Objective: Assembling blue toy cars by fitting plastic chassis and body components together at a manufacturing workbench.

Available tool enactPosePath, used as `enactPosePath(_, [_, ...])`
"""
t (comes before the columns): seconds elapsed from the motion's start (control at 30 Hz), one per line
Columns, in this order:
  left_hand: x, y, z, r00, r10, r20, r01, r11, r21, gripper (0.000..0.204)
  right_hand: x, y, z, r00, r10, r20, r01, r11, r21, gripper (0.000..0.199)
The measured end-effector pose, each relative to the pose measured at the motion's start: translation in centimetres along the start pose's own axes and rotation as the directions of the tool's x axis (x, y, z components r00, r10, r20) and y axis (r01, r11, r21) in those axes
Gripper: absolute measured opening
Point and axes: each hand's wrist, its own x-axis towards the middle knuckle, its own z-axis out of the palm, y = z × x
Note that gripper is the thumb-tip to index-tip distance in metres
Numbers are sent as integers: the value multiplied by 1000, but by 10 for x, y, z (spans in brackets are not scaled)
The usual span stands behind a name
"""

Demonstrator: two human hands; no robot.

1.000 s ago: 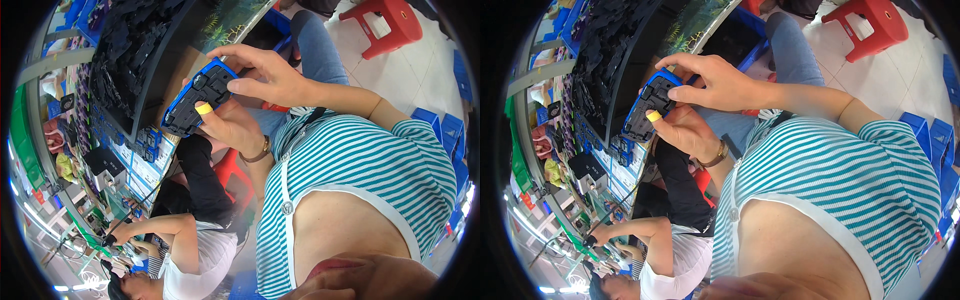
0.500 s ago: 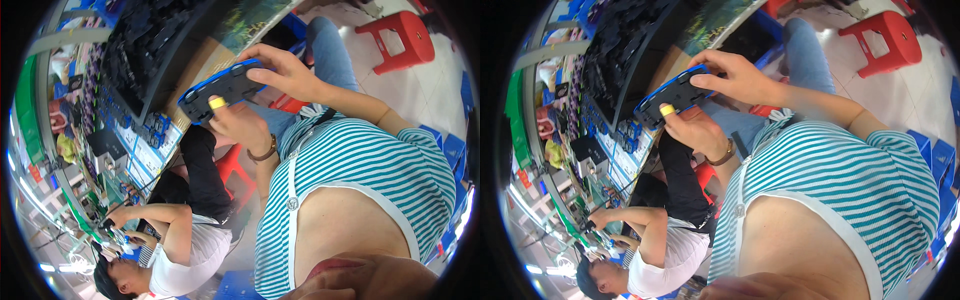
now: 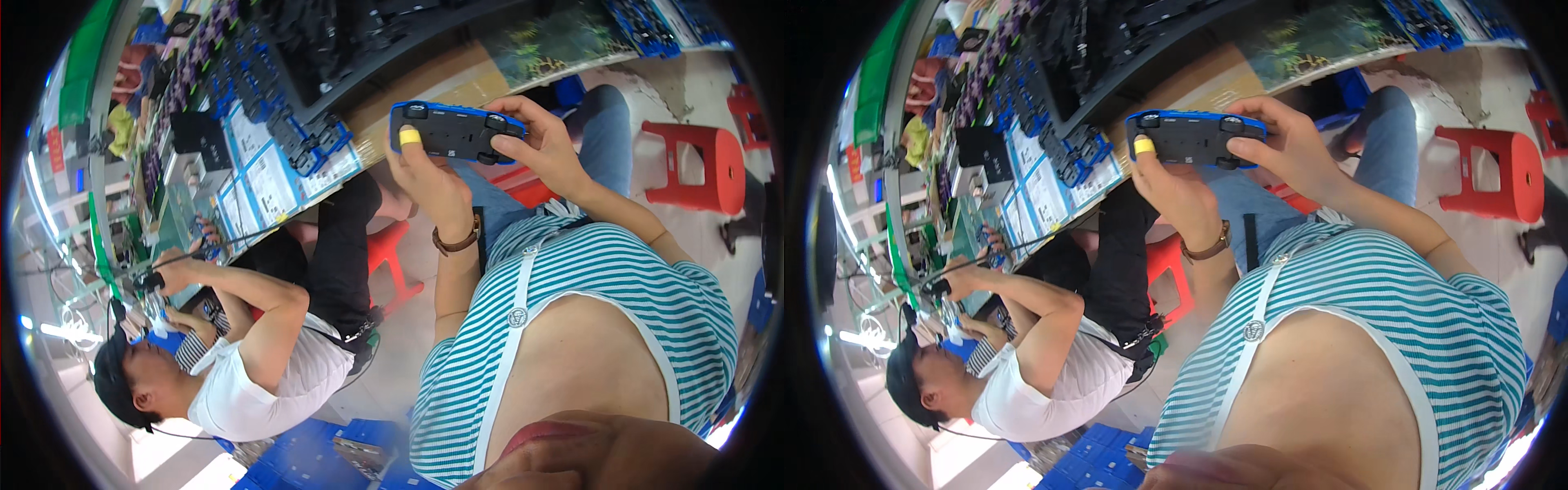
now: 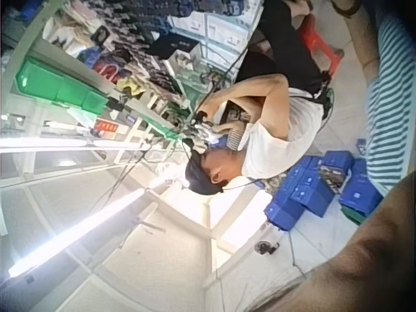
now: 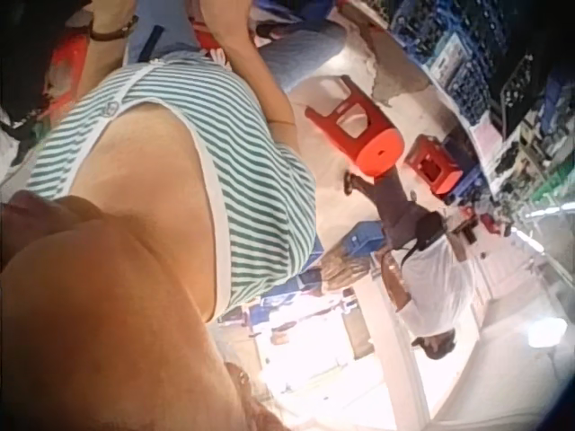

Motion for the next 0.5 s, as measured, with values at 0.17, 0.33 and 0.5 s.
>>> enactPosePath(0.17, [-13,7,-5,999,43,-14,-44,999,-32,27,5,-3,22,982,189,-2,-189,982,13,42])
enactPosePath(0.33, [-15,29,-35,977,159,-143,-125,968,218,24,5,-8,46,979,107,176,-107,994,-9,47])
enactPosePath(0.5, [64,121,-93,918,353,-181,-226,840,494,25,6,-19,36,971,95,220,-74,992,-100,45])
